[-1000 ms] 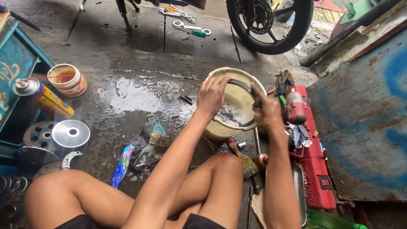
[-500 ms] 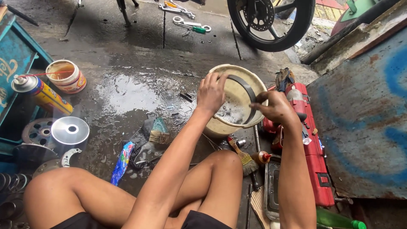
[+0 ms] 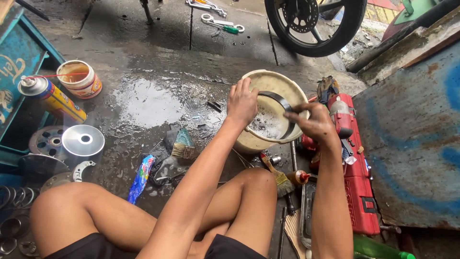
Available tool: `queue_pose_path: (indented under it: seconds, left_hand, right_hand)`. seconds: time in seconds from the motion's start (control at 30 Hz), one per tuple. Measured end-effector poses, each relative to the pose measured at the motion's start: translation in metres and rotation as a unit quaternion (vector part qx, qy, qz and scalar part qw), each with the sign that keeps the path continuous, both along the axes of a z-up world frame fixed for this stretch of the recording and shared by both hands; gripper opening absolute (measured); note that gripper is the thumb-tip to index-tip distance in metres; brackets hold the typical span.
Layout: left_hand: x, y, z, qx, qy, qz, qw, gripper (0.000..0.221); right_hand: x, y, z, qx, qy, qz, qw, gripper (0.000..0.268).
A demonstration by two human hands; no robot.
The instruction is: Cleaning a motorcycle drive belt by scrubbing it with a brush and soapy water.
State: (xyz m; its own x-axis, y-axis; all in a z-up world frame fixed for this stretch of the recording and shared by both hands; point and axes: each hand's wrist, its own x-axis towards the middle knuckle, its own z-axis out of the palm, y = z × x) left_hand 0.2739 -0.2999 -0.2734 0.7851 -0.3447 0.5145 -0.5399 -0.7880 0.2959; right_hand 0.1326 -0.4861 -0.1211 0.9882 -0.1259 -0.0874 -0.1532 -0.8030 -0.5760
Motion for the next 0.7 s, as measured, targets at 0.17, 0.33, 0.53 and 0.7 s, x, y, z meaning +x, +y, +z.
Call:
queue_pose_path:
  seconds: [0.17,0.33,0.53,0.7]
  left_hand:
    - [-0.017,0.003,0.035,-0.065,0.06,0.003,0.996,0.079]
    - [-0.016,0.006,0.02,-0.073,0.047,-0.032,0.996,0.075]
    - [-0.019,0.01,0.031,-0.004,0.035,0.003,0.999,0.023]
    - [-0.025,0.013,0.05,-0.047,0.06,-0.027,0.997,0.071]
  right_hand:
    - [-0.004,0.03,0.0,0.179,-0.019,-0.064,0.982,0.059]
    - [-0.012,0.017,-0.006,-0.03,0.1,0.007,0.995,0.028]
    - [-0.004,0.025,0.013,0.324,-0.118,-0.021,0.938,0.057]
    - [-0.007,0.009,0.019,0.064,0.089,-0.029,0.994,0.053]
